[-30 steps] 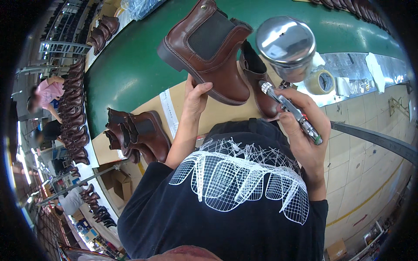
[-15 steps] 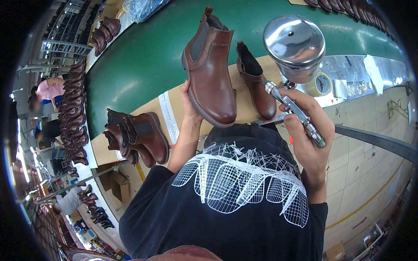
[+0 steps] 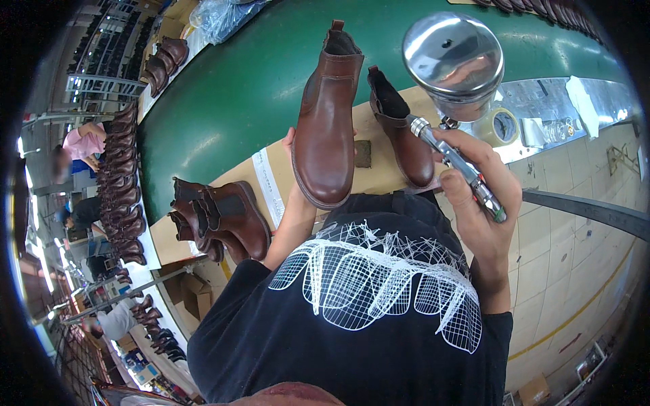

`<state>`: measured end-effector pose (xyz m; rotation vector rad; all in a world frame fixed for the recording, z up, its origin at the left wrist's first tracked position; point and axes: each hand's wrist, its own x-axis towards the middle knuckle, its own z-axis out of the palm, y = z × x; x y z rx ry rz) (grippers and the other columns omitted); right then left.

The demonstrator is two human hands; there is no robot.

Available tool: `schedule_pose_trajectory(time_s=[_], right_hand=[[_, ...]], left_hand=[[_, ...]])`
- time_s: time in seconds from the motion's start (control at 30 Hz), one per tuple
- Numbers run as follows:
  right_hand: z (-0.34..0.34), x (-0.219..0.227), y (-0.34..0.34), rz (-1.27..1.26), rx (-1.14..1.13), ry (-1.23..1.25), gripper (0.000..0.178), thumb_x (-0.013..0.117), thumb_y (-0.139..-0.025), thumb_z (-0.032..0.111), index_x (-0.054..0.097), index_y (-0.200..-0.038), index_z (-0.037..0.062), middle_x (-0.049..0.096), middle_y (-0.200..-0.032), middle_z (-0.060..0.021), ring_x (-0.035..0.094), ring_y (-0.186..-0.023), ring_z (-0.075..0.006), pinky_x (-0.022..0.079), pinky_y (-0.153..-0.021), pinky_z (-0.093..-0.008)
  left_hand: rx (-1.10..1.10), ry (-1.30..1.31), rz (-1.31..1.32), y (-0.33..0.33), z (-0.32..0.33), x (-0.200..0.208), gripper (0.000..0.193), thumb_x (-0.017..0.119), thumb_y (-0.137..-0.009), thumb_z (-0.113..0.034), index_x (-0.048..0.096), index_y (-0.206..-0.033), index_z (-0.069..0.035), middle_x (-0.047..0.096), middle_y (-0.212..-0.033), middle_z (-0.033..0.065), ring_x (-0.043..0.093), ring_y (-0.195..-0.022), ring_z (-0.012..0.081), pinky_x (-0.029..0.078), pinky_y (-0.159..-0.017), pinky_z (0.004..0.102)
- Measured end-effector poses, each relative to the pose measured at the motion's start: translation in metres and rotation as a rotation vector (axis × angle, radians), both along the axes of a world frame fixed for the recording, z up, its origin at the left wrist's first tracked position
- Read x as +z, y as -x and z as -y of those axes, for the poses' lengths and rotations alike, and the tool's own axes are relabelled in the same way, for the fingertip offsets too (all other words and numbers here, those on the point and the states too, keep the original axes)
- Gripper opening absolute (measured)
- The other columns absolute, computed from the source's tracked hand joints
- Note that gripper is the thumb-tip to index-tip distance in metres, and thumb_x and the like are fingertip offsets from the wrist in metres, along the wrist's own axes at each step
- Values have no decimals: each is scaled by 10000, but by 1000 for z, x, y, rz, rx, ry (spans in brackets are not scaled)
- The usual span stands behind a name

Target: Cleaning and applying finish to manufactured leather boots at a workstation.

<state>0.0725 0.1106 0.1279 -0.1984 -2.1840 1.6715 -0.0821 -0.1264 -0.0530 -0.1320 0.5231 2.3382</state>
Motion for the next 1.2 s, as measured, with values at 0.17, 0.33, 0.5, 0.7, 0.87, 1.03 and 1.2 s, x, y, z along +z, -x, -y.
schedule_pose_trajectory(time_s=[0.17, 0.33, 0.5, 0.7, 0.87, 1.03, 1.2], right_hand=[[-26, -57, 14, -28, -115, -18, 303, 567, -933, 14, 619, -1230, -21, 675, -1040, -67, 588, -938, -106, 450, -843, -236], [-62, -124, 8, 103, -232, 83, 282, 546, -971, 50, 618, -1235, -17, 676, -1078, -76, 614, -994, -117, 460, -862, -241], [-50, -75, -9, 45, -185, 74, 315, 503, -968, 20, 583, -1268, -30, 652, -1157, -119, 616, -1052, -153, 461, -889, -265], [-18, -17, -6, 48, -22, -88, 307, 533, -974, 115, 596, -1239, -25, 668, -1093, -118, 624, -958, -143, 470, -838, -273], [1, -3, -5, 92, 74, -156, 363, 714, -878, 291, 670, -1112, 16, 686, -1009, -110, 614, -901, -228, 452, -824, -337], [-2, -6, -2, 93, 10, -79, 322, 699, -902, 249, 662, -1124, 18, 679, -999, -87, 604, -867, -159, 452, -784, -283], [-10, -2, -7, 121, -67, 16, 297, 675, -917, 187, 650, -1138, -9, 671, -993, -76, 595, -849, -125, 459, -778, -264]], left_hand=[[195, 204, -6, 5, -2, -6, 750, 472, -899, -587, 405, -1421, -52, 548, -1328, 228, 594, -1155, 351, 494, -987, 478], [184, 285, -110, -8, 14, 13, 688, 501, -904, -535, 439, -1396, -58, 546, -1357, 156, 565, -1203, 297, 448, -1045, 441], [141, 347, -91, -7, 12, -7, 615, 616, -867, -399, 505, -1325, -3, 595, -1292, 151, 584, -1179, 269, 449, -1048, 416], [95, 368, -128, -3, 1, -9, 632, 649, -829, -363, 507, -1318, 10, 608, -1263, 163, 594, -1165, 284, 454, -1047, 435], [79, 295, -123, 1, -3, -3, 572, 635, -864, -326, 513, -1299, 26, 615, -1256, 159, 608, -1148, 259, 465, -1036, 392], [85, 318, -122, 2, -3, 1, 582, 634, -861, -348, 516, -1290, 27, 618, -1251, 160, 612, -1143, 259, 471, -1031, 391], [78, 329, -112, 0, -2, 2, 605, 625, -852, -376, 516, -1293, 23, 627, -1235, 165, 618, -1135, 269, 474, -1029, 402]])
